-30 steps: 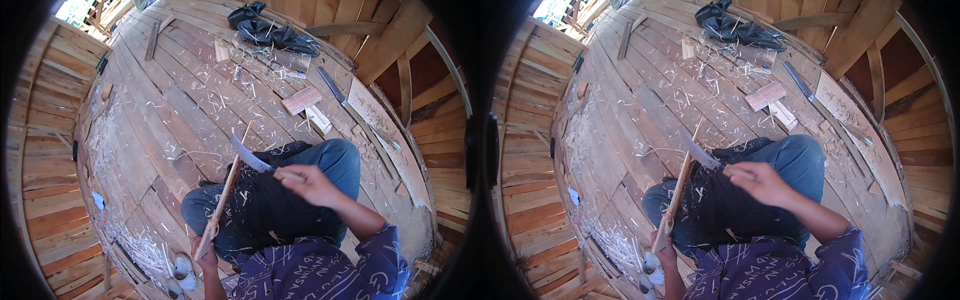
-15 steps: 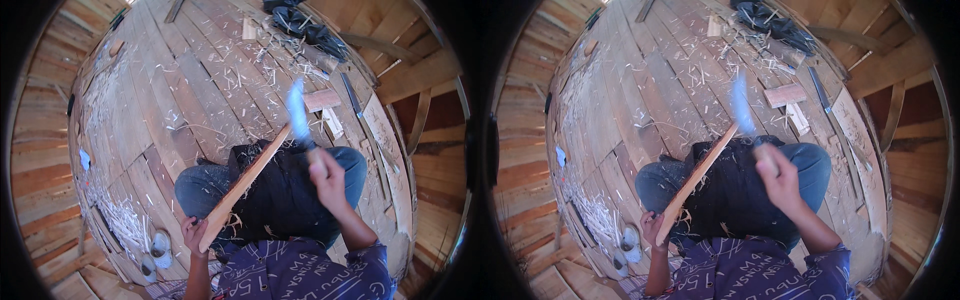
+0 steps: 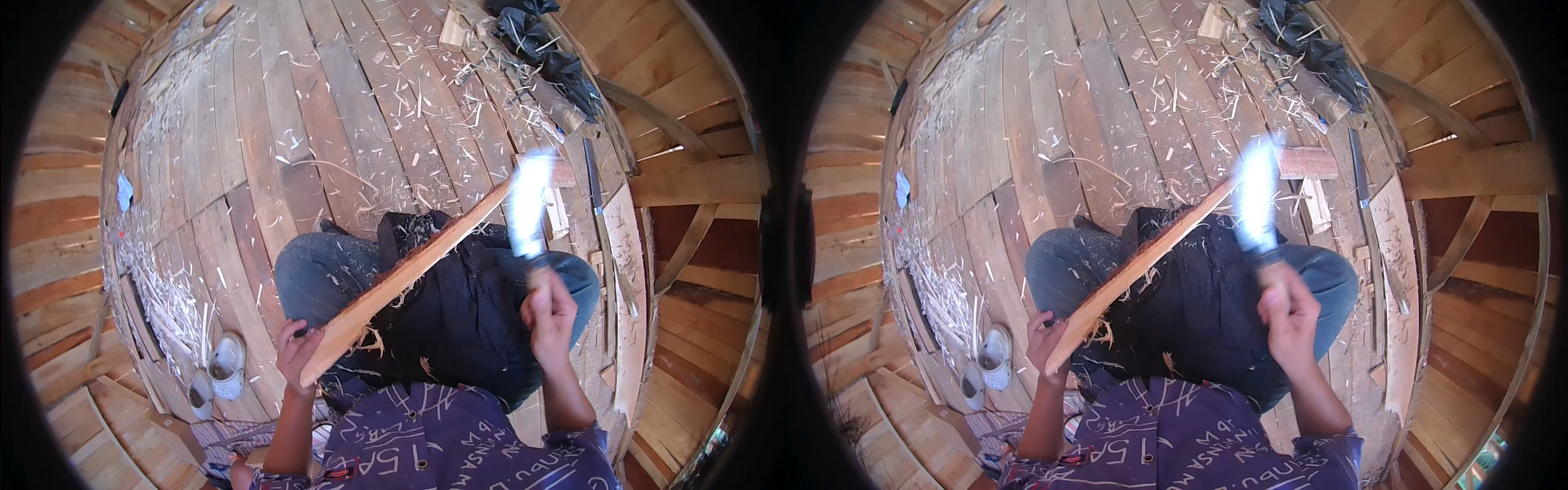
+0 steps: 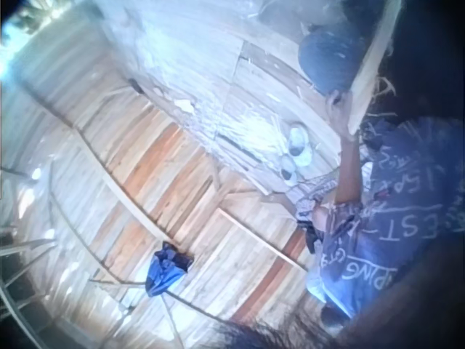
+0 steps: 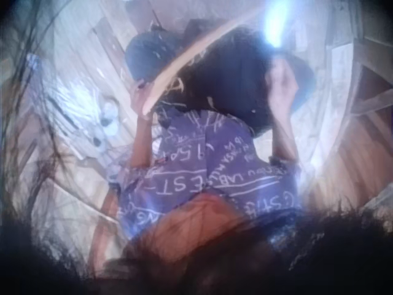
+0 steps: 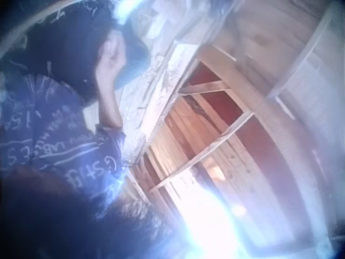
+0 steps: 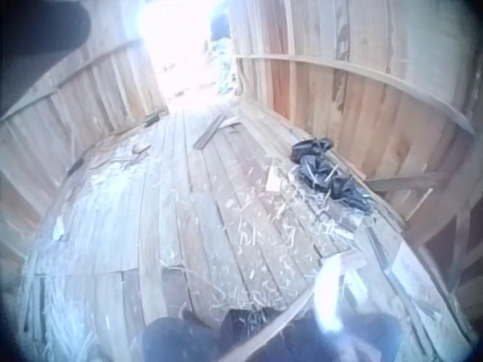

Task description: The person shaves a piece of wood with a knife while sitting on the floor.

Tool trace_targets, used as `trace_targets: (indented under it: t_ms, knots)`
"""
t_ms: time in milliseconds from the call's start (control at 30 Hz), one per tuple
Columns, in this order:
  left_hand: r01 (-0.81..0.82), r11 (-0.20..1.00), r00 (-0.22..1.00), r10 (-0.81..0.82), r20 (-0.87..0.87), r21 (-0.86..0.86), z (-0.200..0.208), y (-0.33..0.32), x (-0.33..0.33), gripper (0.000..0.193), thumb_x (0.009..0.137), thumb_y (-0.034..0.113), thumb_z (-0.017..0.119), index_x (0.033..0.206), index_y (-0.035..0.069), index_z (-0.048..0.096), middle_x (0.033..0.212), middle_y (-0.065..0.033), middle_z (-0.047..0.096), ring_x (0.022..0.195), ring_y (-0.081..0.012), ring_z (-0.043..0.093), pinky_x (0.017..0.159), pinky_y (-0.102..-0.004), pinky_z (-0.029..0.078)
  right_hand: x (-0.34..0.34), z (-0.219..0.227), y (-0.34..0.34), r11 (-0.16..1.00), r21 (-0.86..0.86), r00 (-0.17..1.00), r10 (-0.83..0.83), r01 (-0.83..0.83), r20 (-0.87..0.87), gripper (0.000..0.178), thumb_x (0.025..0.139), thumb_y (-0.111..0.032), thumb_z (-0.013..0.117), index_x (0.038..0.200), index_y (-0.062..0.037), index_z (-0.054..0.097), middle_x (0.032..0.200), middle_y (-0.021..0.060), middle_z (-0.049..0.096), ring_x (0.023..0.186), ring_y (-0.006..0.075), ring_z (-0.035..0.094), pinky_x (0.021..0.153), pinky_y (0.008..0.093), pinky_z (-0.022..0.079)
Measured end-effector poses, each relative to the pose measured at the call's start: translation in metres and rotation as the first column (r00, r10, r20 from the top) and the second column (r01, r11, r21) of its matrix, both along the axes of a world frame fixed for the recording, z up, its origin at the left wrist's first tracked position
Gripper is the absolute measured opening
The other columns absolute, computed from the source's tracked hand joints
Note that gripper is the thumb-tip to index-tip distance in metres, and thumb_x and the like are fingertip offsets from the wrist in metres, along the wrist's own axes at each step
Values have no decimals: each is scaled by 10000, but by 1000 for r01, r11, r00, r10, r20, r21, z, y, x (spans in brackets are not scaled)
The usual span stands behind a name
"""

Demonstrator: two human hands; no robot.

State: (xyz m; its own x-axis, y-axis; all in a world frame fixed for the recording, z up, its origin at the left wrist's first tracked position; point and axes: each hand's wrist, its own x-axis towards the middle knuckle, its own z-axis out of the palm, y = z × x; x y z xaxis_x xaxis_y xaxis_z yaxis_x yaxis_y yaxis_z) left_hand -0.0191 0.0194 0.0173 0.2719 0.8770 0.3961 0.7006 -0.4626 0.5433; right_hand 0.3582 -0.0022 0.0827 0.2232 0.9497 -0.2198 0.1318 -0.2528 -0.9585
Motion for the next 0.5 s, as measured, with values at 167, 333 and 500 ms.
trace_targets:
  t_ms: [167, 333, 500]
  knots:
    - [10, 1000, 1000, -10, 1, 9, -3, -1, -2, 241, 707, 162, 638, 909, 51, 708, 834, -62, 639, 984, -294, 582, 955, -516, 402, -20, -4, -11, 945, -37, 945, 325, -324, 38, 328, 866, -111, 641, 1152, 36, 576, 994, 137, 673, 910, 155, 642, 763, 290, 493]
    - [-28, 1000, 999, 28, 28, -1, -6, -1, 3, 245, 710, 169, 639, 911, 45, 704, 832, -69, 642, 980, -297, 582, 953, -513, 403, -20, -11, 8, 995, 65, 995, 67, -72, 76, 284, 894, -185, 617, 1081, 27, 590, 874, 68, 655, 804, 121, 608, 740, 290, 485]
    - [-12, 1000, 999, 13, 49, -24, 1, -1, -1, 241, 708, 177, 668, 907, 44, 702, 820, -70, 645, 967, -295, 588, 947, -503, 407, -16, -18, 7, 999, -10, 985, 51, -54, -166, 316, 895, -186, 617, 1131, 18, 570, 790, 29, 606, 706, 79, 563, 637, 227, 447]
